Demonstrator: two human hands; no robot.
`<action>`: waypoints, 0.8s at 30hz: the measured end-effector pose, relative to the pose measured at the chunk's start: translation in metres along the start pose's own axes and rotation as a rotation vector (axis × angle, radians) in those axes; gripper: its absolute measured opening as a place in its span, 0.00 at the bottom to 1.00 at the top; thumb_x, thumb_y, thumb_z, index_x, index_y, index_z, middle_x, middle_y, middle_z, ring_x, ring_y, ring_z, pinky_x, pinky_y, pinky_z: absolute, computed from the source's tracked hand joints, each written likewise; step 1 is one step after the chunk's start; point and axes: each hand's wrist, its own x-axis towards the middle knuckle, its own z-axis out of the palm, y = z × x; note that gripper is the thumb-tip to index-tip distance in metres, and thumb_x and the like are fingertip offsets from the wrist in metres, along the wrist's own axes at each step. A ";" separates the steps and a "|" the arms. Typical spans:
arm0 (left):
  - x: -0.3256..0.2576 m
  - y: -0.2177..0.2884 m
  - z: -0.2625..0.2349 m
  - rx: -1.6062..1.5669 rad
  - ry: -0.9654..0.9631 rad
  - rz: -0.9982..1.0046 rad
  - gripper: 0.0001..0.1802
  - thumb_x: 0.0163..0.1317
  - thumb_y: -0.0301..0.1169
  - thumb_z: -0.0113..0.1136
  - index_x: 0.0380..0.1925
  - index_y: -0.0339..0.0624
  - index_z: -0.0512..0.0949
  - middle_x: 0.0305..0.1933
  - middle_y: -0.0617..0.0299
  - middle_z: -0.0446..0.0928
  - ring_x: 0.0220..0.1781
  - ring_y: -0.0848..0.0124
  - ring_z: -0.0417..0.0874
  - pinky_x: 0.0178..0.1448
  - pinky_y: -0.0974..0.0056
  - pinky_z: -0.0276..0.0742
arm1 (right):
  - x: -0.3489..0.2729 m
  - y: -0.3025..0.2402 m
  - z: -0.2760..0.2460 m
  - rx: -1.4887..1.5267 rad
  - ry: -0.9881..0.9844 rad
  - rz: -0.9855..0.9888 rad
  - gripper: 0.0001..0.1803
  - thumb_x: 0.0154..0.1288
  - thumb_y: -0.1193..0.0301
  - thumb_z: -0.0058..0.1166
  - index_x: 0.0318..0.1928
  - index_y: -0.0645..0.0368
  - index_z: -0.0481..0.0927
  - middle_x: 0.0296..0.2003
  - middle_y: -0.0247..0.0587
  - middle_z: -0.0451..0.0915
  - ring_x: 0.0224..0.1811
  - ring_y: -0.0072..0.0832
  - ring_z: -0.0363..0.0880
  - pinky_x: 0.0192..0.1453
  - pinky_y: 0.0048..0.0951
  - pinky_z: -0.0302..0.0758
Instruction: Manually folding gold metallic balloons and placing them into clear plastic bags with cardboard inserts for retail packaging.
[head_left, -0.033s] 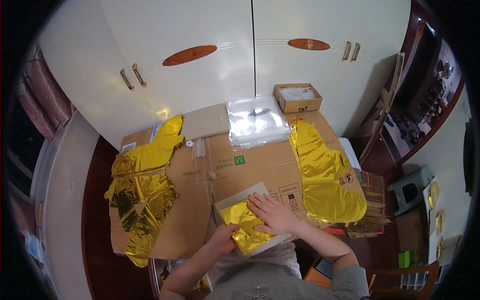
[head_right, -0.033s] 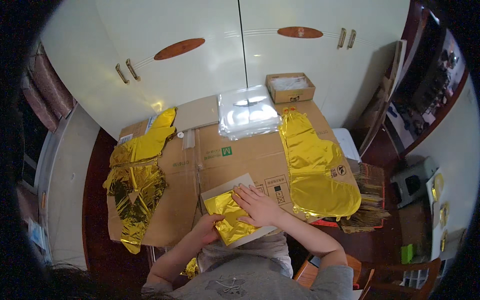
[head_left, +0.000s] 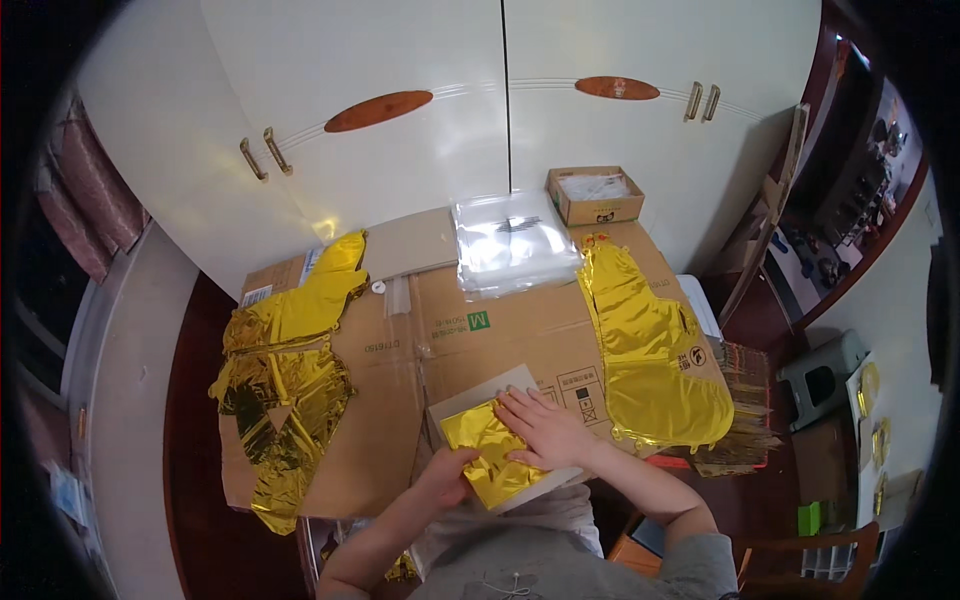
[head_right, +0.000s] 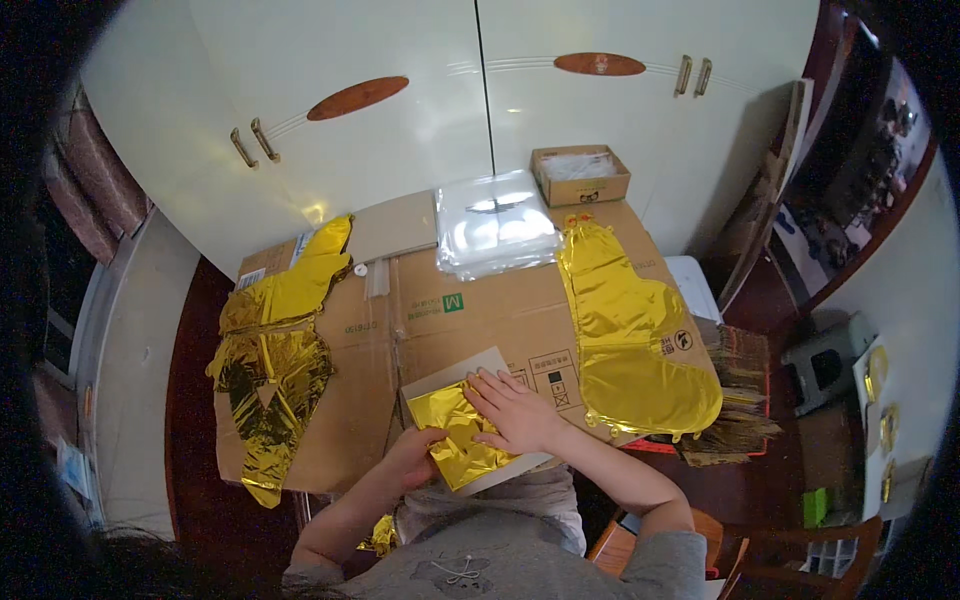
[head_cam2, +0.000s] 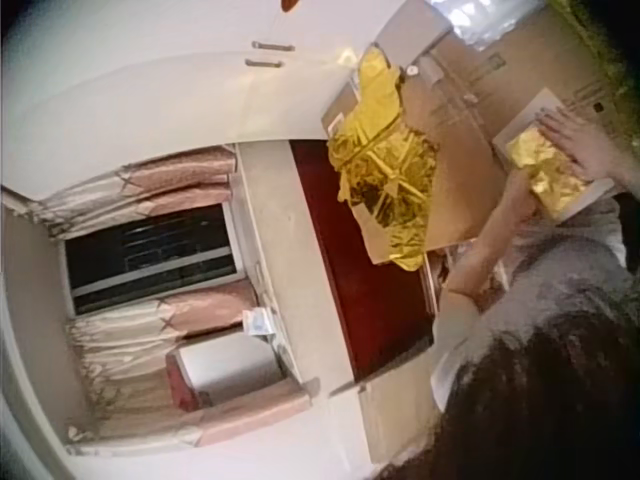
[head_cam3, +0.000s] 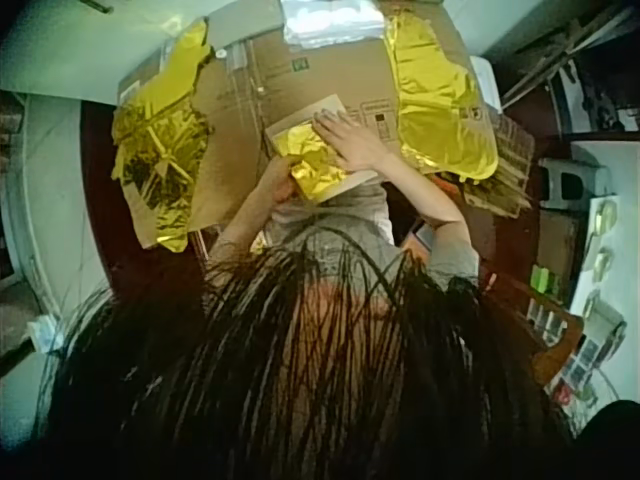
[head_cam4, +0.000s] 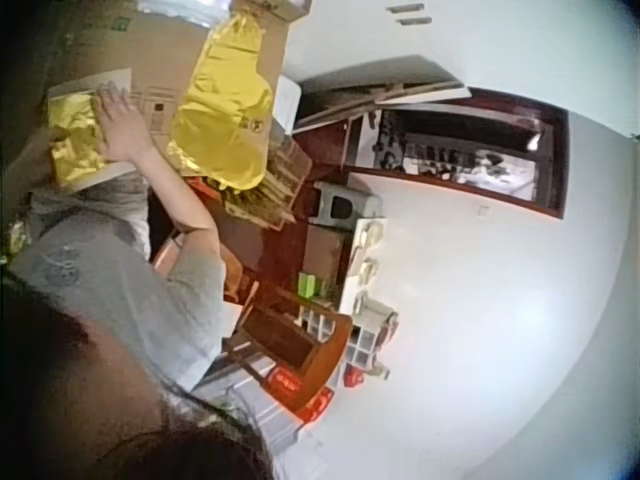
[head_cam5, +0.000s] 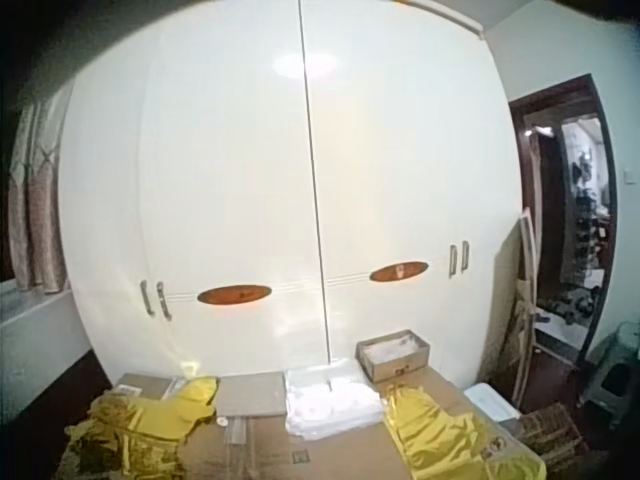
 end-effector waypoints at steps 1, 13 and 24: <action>-0.003 0.004 0.002 0.087 0.024 0.044 0.23 0.69 0.25 0.48 0.63 0.34 0.64 0.57 0.50 0.76 0.56 0.57 0.81 0.59 0.51 0.79 | 0.000 -0.002 -0.001 -0.008 -0.003 0.012 0.41 0.69 0.45 0.44 0.70 0.64 0.59 0.73 0.54 0.55 0.77 0.46 0.50 0.78 0.48 0.47; -0.046 0.015 -0.012 1.831 0.470 1.013 0.31 0.55 0.41 0.68 0.55 0.36 0.71 0.56 0.46 0.75 0.60 0.50 0.76 0.63 0.48 0.73 | 0.000 -0.002 -0.001 -0.044 0.019 0.004 0.42 0.68 0.43 0.44 0.70 0.64 0.60 0.72 0.54 0.56 0.77 0.44 0.50 0.78 0.47 0.48; -0.024 -0.002 -0.008 2.124 0.155 0.869 0.59 0.46 0.71 0.59 0.67 0.35 0.63 0.73 0.36 0.55 0.76 0.37 0.49 0.73 0.30 0.46 | 0.001 -0.001 -0.001 -0.047 0.034 -0.019 0.46 0.66 0.39 0.43 0.69 0.65 0.62 0.71 0.56 0.58 0.75 0.46 0.53 0.77 0.47 0.50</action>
